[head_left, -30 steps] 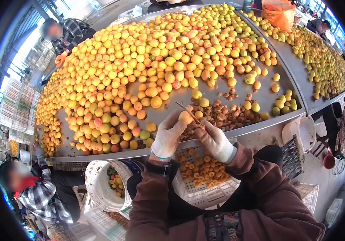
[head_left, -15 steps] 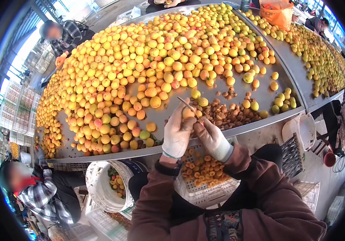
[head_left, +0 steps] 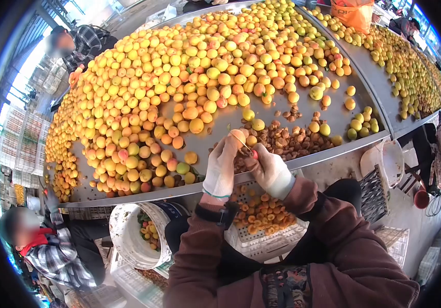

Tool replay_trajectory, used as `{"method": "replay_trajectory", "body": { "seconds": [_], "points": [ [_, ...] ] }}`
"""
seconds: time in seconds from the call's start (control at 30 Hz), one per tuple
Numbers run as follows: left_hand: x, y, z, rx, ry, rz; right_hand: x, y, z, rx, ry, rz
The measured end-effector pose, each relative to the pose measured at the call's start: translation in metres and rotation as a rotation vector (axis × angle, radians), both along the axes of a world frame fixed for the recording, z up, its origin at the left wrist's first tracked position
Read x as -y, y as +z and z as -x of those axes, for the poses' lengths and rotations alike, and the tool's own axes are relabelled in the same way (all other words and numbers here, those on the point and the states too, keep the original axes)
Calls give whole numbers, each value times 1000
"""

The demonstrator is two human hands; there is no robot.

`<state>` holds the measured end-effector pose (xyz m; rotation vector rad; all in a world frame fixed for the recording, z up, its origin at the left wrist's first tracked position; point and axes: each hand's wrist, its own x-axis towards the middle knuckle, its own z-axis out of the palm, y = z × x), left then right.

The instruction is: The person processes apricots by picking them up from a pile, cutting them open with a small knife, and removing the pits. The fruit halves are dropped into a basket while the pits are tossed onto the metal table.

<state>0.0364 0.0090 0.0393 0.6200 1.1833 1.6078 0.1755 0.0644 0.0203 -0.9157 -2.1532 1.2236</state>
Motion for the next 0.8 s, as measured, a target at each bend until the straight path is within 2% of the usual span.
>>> {"method": "replay_trajectory", "body": {
  "seconds": [0.07,0.13,0.17,0.2,0.23,0.27,0.3,0.33,0.37,0.4,0.47,0.5,0.57,0.6,0.67,0.7,0.77,0.8],
  "points": [
    [2,-6,-3,-15,37,-29,1,4,0,-58,31,7],
    [8,-14,-8,-962,115,-93,0,-5,0,-19,13,-57],
    [9,-15,-11,-960,117,-97,-3,-9,1,14,3,-134],
    [11,3,-16,-823,86,-48,-3,-13,3,14,3,-137],
    [11,13,-19,-688,55,-1,-3,-17,5,-112,6,-96],
    [9,5,-13,-690,56,-3,-2,-19,6,-237,9,-53],
    [4,1,-4,-323,47,82,-2,-16,6,-240,8,-57],
    [1,-3,1,44,38,162,-2,-13,5,-190,26,46],
    [2,-6,1,86,59,95,-2,-10,4,-138,43,152],
    [0,-4,2,85,60,94,-2,-9,4,-138,44,151],
    [-2,-2,3,237,129,30,0,-7,5,-240,92,368],
    [-1,0,1,237,134,29,1,-3,5,-240,97,368],
    [0,4,-3,265,143,-155,2,6,4,-283,141,467],
    [0,3,-3,263,143,-154,2,6,4,-285,141,467],
    [-1,-1,-4,6,61,-124,2,5,3,-352,168,428],
    [-1,4,-6,6,57,-121,4,7,4,-353,163,430],
    [0,15,-14,-73,100,-82,9,14,7,-321,58,241],
    [-2,7,-17,-71,96,-77,10,8,9,-320,53,246]
  ]
}}
